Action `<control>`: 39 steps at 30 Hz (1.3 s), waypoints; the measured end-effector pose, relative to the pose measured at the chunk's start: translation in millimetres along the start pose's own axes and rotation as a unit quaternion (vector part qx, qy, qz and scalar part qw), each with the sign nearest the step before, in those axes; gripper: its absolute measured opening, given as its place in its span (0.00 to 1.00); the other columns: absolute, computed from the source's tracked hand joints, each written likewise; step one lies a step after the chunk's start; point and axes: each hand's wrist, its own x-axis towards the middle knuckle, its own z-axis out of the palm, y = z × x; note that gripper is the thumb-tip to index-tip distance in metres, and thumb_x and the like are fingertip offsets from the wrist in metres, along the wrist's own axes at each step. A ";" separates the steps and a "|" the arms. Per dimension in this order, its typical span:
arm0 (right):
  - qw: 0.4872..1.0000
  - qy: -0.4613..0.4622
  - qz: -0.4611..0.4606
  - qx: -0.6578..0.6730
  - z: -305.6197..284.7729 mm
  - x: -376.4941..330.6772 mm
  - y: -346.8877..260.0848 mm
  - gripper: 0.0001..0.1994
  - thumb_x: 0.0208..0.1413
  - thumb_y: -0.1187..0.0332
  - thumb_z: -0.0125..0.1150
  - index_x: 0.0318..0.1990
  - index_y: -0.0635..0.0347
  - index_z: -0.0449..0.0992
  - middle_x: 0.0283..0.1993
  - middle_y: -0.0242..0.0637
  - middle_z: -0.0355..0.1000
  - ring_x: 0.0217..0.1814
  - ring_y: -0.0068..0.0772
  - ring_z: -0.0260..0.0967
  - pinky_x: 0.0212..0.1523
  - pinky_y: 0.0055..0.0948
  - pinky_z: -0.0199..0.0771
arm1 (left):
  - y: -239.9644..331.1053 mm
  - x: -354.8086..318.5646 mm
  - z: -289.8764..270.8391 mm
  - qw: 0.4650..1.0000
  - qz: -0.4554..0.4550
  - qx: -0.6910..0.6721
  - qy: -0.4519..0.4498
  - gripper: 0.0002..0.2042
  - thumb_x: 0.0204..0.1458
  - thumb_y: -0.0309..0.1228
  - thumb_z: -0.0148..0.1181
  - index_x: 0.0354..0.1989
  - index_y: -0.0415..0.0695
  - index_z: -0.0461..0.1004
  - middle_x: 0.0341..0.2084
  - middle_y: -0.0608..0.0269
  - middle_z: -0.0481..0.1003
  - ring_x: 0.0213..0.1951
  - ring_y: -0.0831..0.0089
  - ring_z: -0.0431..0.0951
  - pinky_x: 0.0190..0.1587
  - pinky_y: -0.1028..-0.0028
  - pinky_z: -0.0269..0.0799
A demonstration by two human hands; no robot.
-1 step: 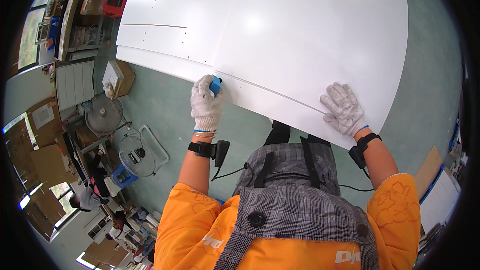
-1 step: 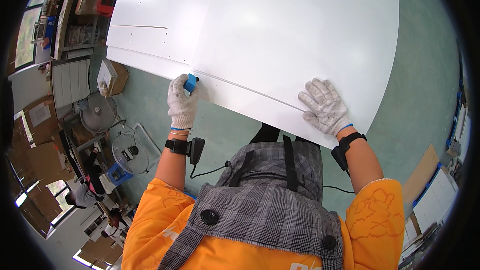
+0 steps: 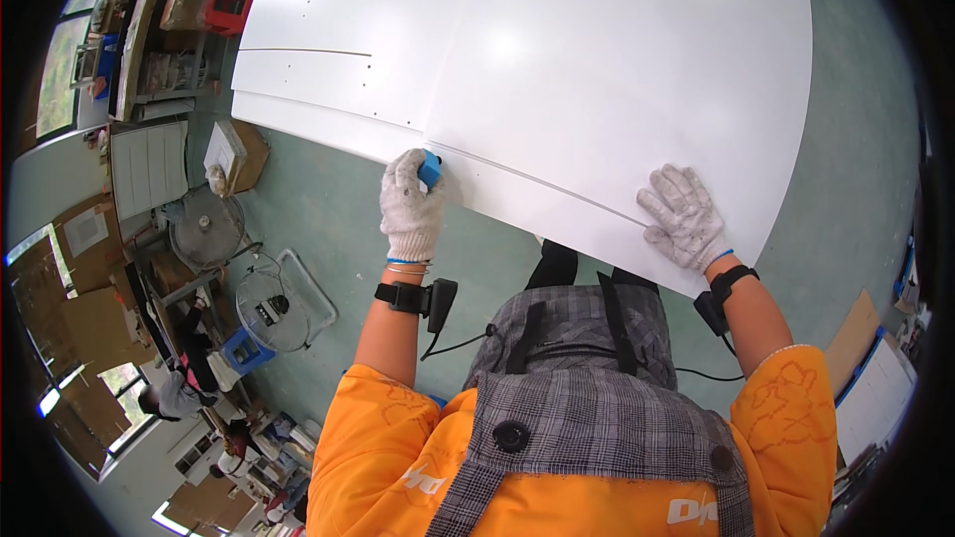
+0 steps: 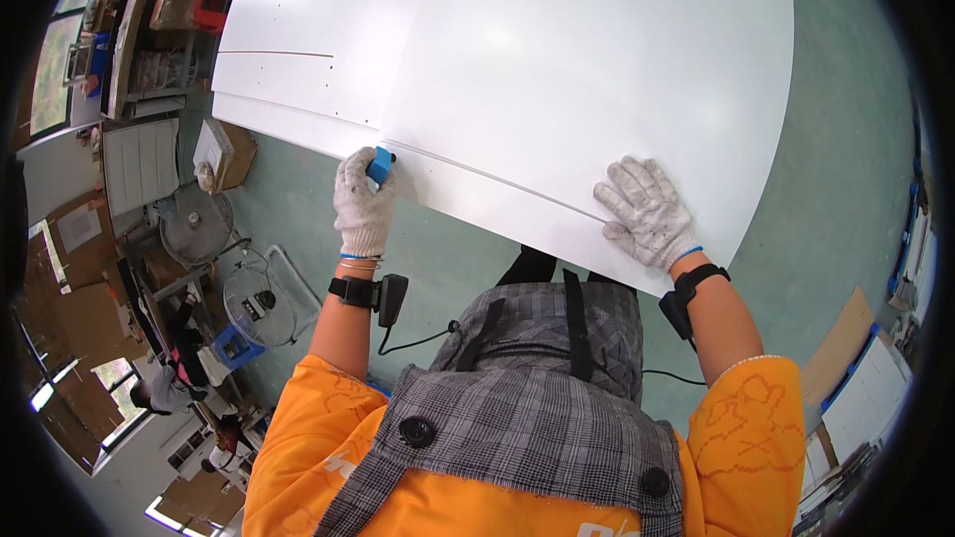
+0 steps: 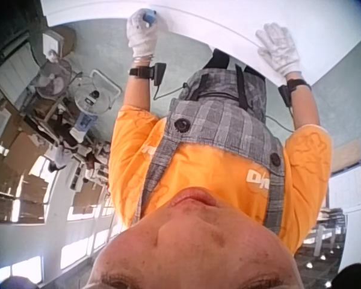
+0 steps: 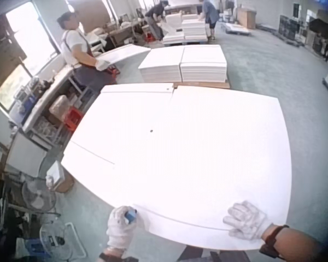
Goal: Applying adhesive or cleaner to white furniture panels using a blue applicator pad and a small container of fluid.
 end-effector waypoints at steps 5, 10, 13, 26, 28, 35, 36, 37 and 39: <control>1.000 0.005 -0.005 -0.005 0.2 -1.3 0.1 0.28 0.47 0.50 0.57 0.57 0.45 0.67 0.64 0.39 0.58 0.71 0.42 0.47 0.72 0.45 0.39 | -0.8 1.2 0.1 1.000 0.007 0.018 -0.009 0.17 0.41 0.24 0.63 0.42 0.42 0.71 0.42 0.54 0.74 0.46 0.56 0.74 0.47 0.64 0.72; 1.000 -0.002 0.000 -0.004 0.0 -0.4 -0.5 0.29 0.47 0.50 0.58 0.58 0.45 0.67 0.64 0.39 0.57 0.71 0.42 0.46 0.72 0.45 0.39 | -1.7 0.2 -1.2 1.000 -0.001 -0.004 -0.001 0.16 0.42 0.24 0.62 0.43 0.41 0.72 0.42 0.54 0.74 0.46 0.56 0.74 0.49 0.64 0.72; 1.000 0.004 -0.006 -0.007 -1.0 0.4 -0.8 0.29 0.47 0.50 0.58 0.58 0.45 0.66 0.64 0.39 0.57 0.71 0.43 0.46 0.71 0.46 0.39 | 0.3 2.9 -2.8 0.999 -0.023 0.007 -0.030 0.18 0.41 0.24 0.63 0.43 0.41 0.72 0.42 0.53 0.74 0.46 0.56 0.74 0.49 0.64 0.71; 0.999 0.001 0.005 -0.039 5.6 -1.8 -1.8 0.26 0.49 0.51 0.53 0.56 0.46 0.69 0.63 0.40 0.58 0.72 0.43 0.44 0.72 0.46 0.37 | -30.7 8.1 -16.7 0.751 -0.382 -0.527 0.109 0.16 0.58 0.34 0.53 0.49 0.38 0.64 0.40 0.54 0.74 0.43 0.66 0.76 0.46 0.71 0.72; 0.999 -0.006 0.004 -0.040 5.7 -0.6 -3.0 0.26 0.49 0.51 0.54 0.56 0.46 0.69 0.63 0.40 0.58 0.72 0.43 0.44 0.72 0.46 0.37 | -32.6 12.2 -12.5 0.757 -0.380 -0.524 0.091 0.17 0.60 0.35 0.50 0.51 0.37 0.61 0.40 0.51 0.74 0.43 0.65 0.77 0.48 0.70 0.72; 0.999 0.014 0.001 -0.042 6.8 -2.0 -1.0 0.26 0.48 0.52 0.54 0.55 0.46 0.70 0.64 0.40 0.58 0.71 0.42 0.46 0.72 0.46 0.37 | -19.7 25.3 -5.1 0.812 -0.369 -0.451 0.009 0.22 0.60 0.42 0.49 0.52 0.36 0.62 0.45 0.50 0.72 0.46 0.64 0.76 0.52 0.70 0.70; 0.999 0.014 -0.002 -0.042 6.0 -1.1 -1.7 0.26 0.48 0.52 0.54 0.55 0.46 0.70 0.64 0.40 0.58 0.71 0.42 0.46 0.72 0.46 0.37 | -19.6 25.5 -3.4 0.847 -0.383 -0.369 0.001 0.24 0.59 0.44 0.48 0.53 0.36 0.61 0.42 0.52 0.74 0.43 0.65 0.76 0.50 0.70 0.69; 0.999 0.010 0.001 -0.039 5.2 -0.2 -2.6 0.26 0.47 0.52 0.54 0.55 0.46 0.69 0.64 0.40 0.58 0.71 0.42 0.46 0.72 0.46 0.37 | -19.7 24.9 -2.3 0.874 -0.393 -0.284 -0.006 0.25 0.59 0.46 0.47 0.55 0.37 0.60 0.40 0.54 0.76 0.41 0.66 0.76 0.48 0.70 0.69; 0.999 0.004 0.004 -0.036 4.8 0.0 -2.8 0.26 0.47 0.52 0.55 0.55 0.46 0.69 0.64 0.40 0.58 0.71 0.43 0.46 0.72 0.46 0.37 | -7.0 26.8 -10.5 0.879 -0.396 -0.262 -0.038 0.27 0.58 0.48 0.46 0.56 0.38 0.60 0.39 0.55 0.76 0.40 0.66 0.76 0.47 0.69 0.68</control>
